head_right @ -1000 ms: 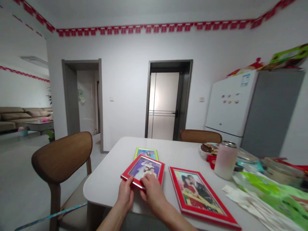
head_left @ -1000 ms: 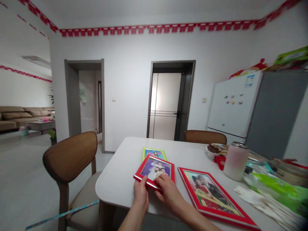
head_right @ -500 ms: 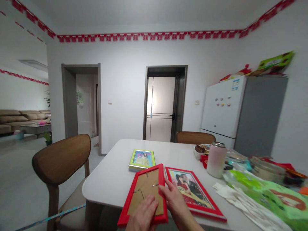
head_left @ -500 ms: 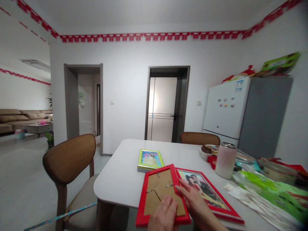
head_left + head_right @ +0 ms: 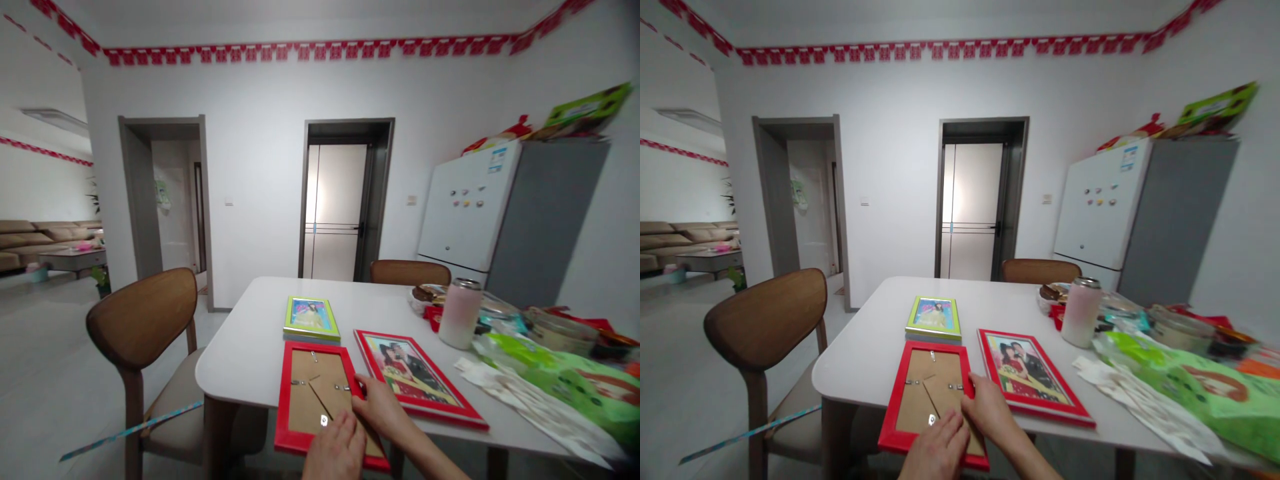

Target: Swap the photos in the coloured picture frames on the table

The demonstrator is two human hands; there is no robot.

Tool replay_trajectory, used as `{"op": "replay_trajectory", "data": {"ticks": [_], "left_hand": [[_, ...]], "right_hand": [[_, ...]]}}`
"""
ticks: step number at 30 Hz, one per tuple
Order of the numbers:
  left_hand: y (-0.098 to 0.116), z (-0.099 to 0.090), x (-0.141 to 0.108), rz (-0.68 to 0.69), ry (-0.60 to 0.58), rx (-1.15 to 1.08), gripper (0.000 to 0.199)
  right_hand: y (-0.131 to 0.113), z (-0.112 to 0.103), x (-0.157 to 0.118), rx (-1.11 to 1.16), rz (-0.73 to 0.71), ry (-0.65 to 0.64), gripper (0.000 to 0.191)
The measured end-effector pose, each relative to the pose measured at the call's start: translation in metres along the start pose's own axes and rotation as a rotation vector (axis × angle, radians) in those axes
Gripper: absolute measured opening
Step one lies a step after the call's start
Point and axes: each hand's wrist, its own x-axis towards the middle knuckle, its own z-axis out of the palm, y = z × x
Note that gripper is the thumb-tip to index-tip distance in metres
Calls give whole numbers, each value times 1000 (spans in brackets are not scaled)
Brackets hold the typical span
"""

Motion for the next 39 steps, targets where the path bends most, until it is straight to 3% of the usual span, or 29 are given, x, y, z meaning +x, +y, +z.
{"op": "replay_trajectory", "data": {"ticks": [4,6,9,16,23,26,29,32,39], "left_hand": [[-4,-39,-10,-148,-68,49,67],[-11,-56,-16,-258,-35,84,65],[-22,-68,-22,-295,-28,97,55],[-32,-63,-25,-260,6,32,76],[-33,-63,-26,-243,-8,71,50],[-36,-61,-25,-247,6,83,53],[-37,-59,-26,-230,9,92,53],[-37,-59,-27,-247,-5,99,51],[-32,-63,-26,-272,-31,90,44]], "right_hand": [[-2,1,4,-151,-77,-37,27],[-4,-1,7,-167,-126,-51,28],[-6,-2,11,-164,-150,-77,27],[-11,6,18,-265,-96,-29,24],[-13,7,17,-313,-54,-2,29],[-17,-1,4,-181,-187,-38,31],[-28,-8,-12,22,-358,-251,27],[-40,-8,-21,139,-410,-388,25],[-50,7,-21,96,-423,-254,16]]}}
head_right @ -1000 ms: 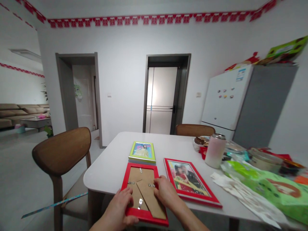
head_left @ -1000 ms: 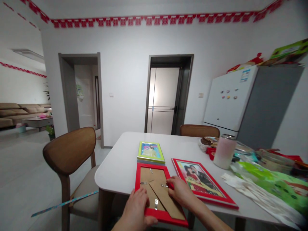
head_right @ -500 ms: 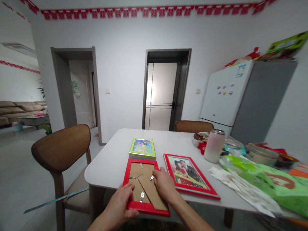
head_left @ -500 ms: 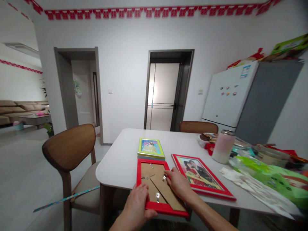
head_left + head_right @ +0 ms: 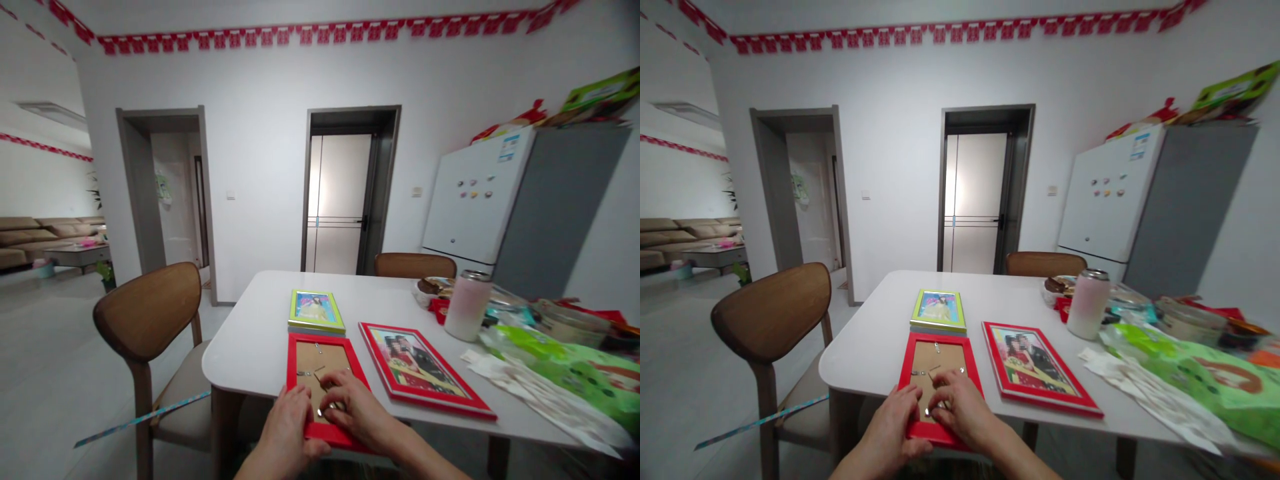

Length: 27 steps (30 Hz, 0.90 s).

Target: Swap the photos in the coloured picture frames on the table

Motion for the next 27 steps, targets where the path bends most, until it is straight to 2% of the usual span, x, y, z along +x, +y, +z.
{"op": "replay_trajectory", "data": {"ticks": [4,7,12,15,21,24,27], "left_hand": [[4,-3,1,4,9,-16,49],[6,-5,1,44,34,-24,48],[9,-11,1,61,44,-49,50],[6,-9,1,46,29,-46,59],[-7,5,3,-8,6,-30,76],[-10,7,5,-2,3,-27,74],[-11,6,5,-17,-2,-26,71]], "right_hand": [[3,7,10,9,19,87,22],[3,12,28,-10,67,142,27],[-2,23,59,-124,139,159,22],[0,28,66,-189,159,193,23],[25,24,75,-307,317,257,30],[40,20,80,-335,401,279,32],[45,21,83,-337,425,270,31]]}}
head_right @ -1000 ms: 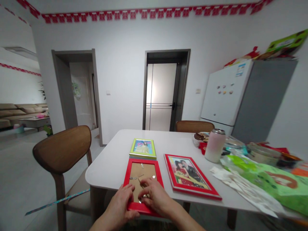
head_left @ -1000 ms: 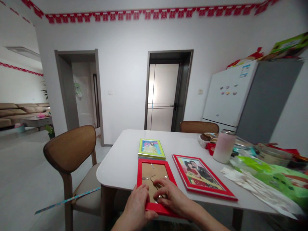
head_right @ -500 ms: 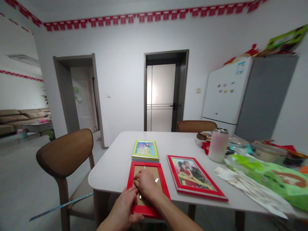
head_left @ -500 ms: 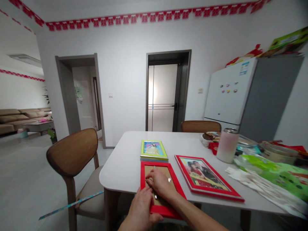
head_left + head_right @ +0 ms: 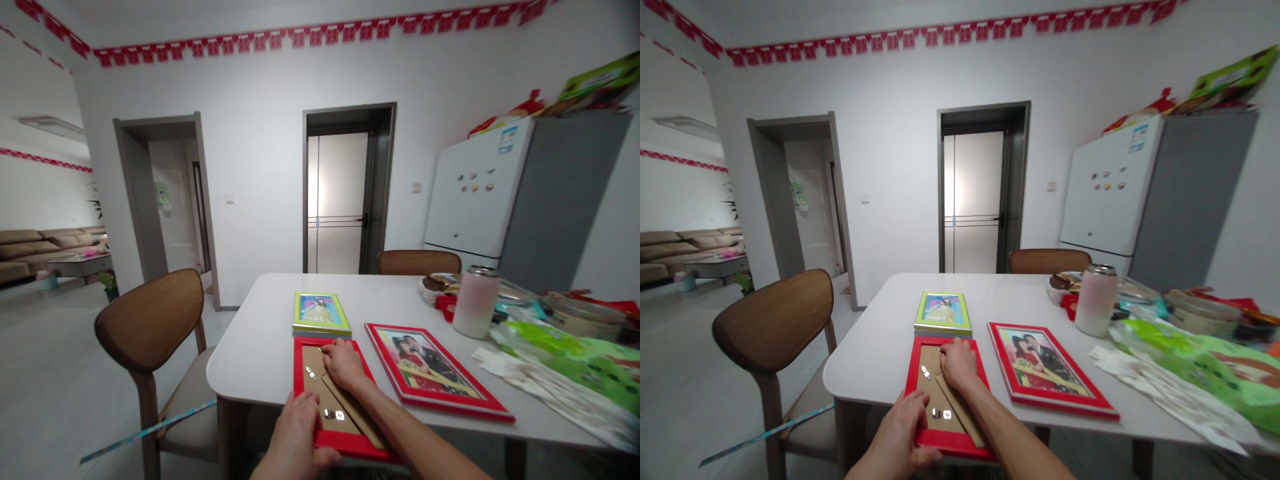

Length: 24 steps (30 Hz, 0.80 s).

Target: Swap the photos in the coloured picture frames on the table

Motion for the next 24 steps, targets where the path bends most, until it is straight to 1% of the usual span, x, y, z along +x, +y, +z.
{"op": "replay_trajectory", "data": {"ticks": [3,6,9,11,13,15,17,20,22,24], "left_hand": [[2,-3,0,-15,-4,4,72],[6,-6,0,-8,1,2,74],[9,-9,-2,11,13,-9,66],[11,-10,-2,26,32,-21,61],[12,-10,-3,37,54,-24,56],[12,-9,-3,42,68,-22,51],[13,-9,-3,45,73,-34,49],[15,-8,-3,39,69,-98,55],[15,-9,0,26,86,-201,57],[14,-11,6,0,156,-348,53]], "right_hand": [[-2,-3,-1,13,-15,-9,31],[-1,-16,-11,38,-54,-17,33],[7,-36,-32,81,-108,-34,36],[13,-48,-51,115,-136,-92,37],[15,-54,-69,131,-160,-137,38],[15,-55,-80,138,-180,-128,38],[15,-53,-83,166,-173,-92,37],[17,-53,-74,209,-116,-77,40],[17,-59,-67,215,-95,-69,39],[12,-67,-62,222,-103,-47,37]]}}
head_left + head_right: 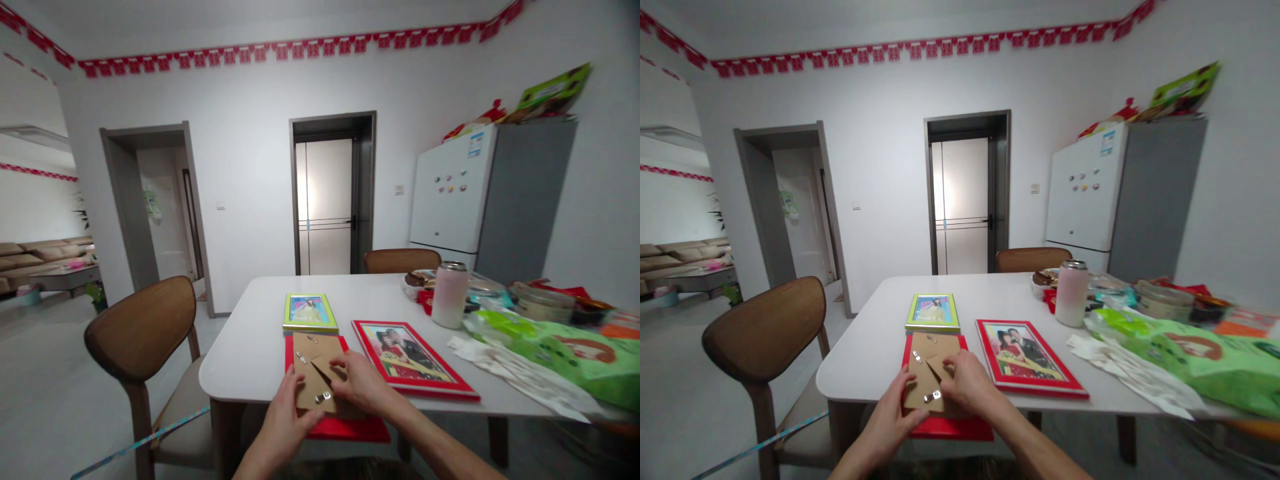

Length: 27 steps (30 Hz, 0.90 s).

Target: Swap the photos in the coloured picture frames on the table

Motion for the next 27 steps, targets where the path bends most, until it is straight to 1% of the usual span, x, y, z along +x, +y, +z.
{"op": "replay_trajectory", "data": {"ticks": [4,6,7,9,12,14,16,18,20,22,24,26,27], "left_hand": [[-8,-10,20,-57,259,-350,36],[-17,-21,27,-100,339,-437,33],[-23,-27,29,-125,359,-450,33],[-35,-42,27,-178,378,-456,32],[-53,-63,18,-261,388,-443,30],[-64,-74,14,-305,387,-405,28],[-72,-82,13,-330,384,-340,28],[-79,-88,13,-343,376,-246,29],[-85,-95,13,-354,362,-123,34],[-88,-101,12,-359,351,13,37],[-87,-104,11,-344,350,139,40],[-78,-99,10,-313,358,234,43],[-71,-92,10,-287,357,270,44]], "right_hand": [[-32,-7,5,61,-60,55,34],[-44,-6,4,122,-106,73,34],[-46,-5,3,149,-126,81,35],[-39,-5,-1,157,-127,103,36],[-7,-6,-8,18,-12,119,36],[15,-7,-14,-86,80,90,37],[30,-5,-20,-145,147,48,40],[36,-2,-25,-155,190,0,44],[36,1,-27,-136,226,-33,48],[35,3,-28,-91,267,-20,51],[34,4,-28,29,328,6,50],[33,5,-29,298,386,-31,42],[32,5,-30,461,409,-68,36]]}}
